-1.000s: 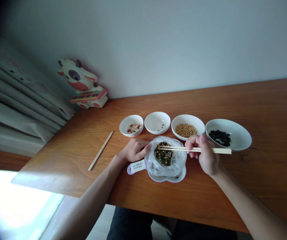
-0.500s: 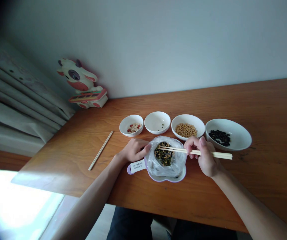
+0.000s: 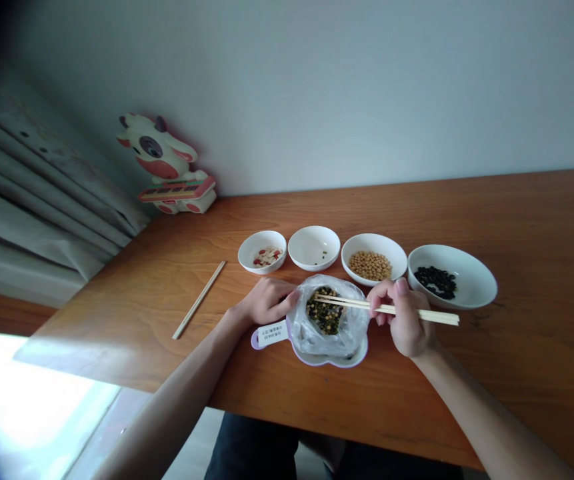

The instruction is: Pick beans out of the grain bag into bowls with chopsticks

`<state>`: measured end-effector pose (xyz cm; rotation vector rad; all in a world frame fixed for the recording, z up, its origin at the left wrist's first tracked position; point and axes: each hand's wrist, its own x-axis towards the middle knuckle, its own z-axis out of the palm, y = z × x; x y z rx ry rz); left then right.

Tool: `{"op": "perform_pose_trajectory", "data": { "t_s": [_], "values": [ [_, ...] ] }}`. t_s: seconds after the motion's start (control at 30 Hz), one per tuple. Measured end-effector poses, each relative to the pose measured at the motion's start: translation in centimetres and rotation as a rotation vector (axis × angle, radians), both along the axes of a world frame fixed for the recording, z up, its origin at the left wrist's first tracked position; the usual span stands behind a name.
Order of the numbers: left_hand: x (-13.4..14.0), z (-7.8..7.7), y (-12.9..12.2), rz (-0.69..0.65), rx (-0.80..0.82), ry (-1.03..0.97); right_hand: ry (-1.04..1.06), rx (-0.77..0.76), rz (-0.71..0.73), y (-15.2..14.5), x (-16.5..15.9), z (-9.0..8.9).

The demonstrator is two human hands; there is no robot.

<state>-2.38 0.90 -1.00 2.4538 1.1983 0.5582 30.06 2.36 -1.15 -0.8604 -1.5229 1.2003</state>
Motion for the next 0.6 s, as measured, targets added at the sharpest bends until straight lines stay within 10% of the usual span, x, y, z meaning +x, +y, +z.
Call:
{"op": "perform_pose_trajectory", "data": {
  "t_s": [0.6],
  "values": [
    [0.32, 0.63, -0.03, -0.01, 0.012, 0.004, 0.019, -0.096, 0.028, 0.05, 0.14, -0.1]
  ]
}}
